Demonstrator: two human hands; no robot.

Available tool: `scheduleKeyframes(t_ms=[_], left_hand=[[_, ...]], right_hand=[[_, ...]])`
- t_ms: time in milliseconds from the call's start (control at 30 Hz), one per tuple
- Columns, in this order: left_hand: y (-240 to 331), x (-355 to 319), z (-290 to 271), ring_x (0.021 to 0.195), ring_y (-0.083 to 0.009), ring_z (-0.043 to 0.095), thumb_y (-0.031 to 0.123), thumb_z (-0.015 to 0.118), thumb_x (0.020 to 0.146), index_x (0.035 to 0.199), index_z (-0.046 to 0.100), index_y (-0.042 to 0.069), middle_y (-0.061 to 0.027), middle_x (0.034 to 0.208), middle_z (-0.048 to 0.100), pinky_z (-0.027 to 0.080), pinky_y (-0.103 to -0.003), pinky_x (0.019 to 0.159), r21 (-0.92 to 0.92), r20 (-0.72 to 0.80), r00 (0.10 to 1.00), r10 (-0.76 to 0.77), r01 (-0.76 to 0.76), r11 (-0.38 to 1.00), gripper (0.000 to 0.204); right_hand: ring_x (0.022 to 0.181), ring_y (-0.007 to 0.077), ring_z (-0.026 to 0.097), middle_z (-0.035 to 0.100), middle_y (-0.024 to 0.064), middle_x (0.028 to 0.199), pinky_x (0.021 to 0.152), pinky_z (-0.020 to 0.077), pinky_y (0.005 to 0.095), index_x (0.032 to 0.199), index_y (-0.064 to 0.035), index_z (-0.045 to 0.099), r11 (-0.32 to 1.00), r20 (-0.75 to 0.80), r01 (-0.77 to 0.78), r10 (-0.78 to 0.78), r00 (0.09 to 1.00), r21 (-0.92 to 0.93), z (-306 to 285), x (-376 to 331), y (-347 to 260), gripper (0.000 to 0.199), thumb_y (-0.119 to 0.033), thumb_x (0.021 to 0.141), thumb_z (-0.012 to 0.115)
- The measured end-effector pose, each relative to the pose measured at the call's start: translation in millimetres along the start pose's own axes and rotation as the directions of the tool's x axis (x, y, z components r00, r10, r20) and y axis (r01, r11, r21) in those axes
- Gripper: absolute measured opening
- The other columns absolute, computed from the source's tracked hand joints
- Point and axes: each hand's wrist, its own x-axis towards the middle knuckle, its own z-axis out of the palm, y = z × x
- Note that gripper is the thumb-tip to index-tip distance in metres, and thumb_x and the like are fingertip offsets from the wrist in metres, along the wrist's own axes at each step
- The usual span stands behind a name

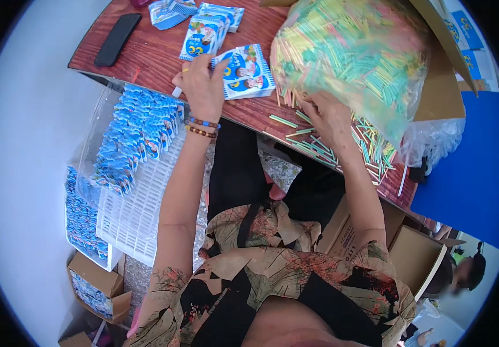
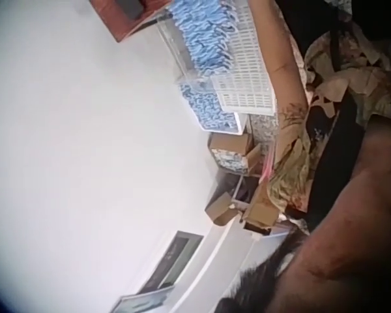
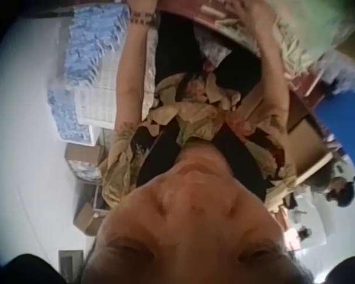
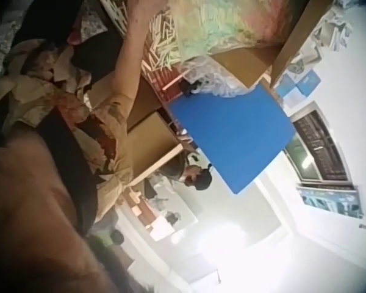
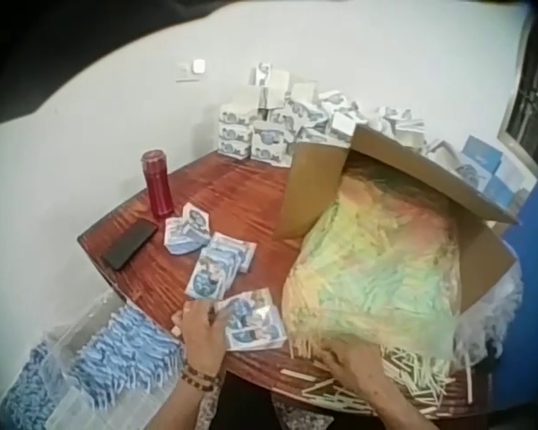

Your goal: Packaging small blue packets and sorting them on a workbench alongside decorative strips.

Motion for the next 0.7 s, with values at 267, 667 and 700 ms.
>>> scheduleKeyframes(t_ms=[267,667,700], left_hand=[[55.6,-26.6,-35.4,0.063,-0.0066,0.049,0.01,0.071,0.081,0.092,0.061,0.001,-0.006,0.071,0.058,0.04,-0.026,0.054,-0.589,0.317,0.948,0.009,0.189,0.786,0.017],[97.5,-95.0,-34.2,0.076,-0.0045,0.06,0.003,0.066,0.086,0.096,0.068,-0.003,-0.0028,0.087,0.068,0.049,-0.02,0.069,-0.674,0.638,0.749,-0.179,0.655,0.341,0.012],[97.1,-100.6,-34.1,0.076,-0.0045,0.06,0.003,0.066,0.086,0.096,0.068,-0.003,-0.0028,0.087,0.068,0.049,-0.02,0.069,-0.669,0.643,0.745,-0.177,0.66,0.343,0.012]], right_hand=[[0.082,0.0162,0.062,0.063,0.0046,0.095,0.068,0.0504,0.0313,0.108,-0.0014,0.059,0.698,-0.175,0.035,0.13,0.976,0.715,-6.8,-18.2,-11.9,0.023,-0.013,0.089,0.062],[0.074,0.0047,0.059,0.065,0.0002,0.08,0.068,0.0476,0.0211,0.09,-0.0004,0.064,0.253,0.115,-0.154,0.163,0.98,0.955,16.0,-62.9,-9.6,0.008,-0.006,0.084,0.068],[0.074,0.0044,0.059,0.065,0.0001,0.079,0.067,0.0476,0.0211,0.089,0.0,0.065,0.277,0.114,-0.166,0.195,0.974,0.946,15.7,-67.6,-9.1,0.008,-0.006,0.084,0.068]])
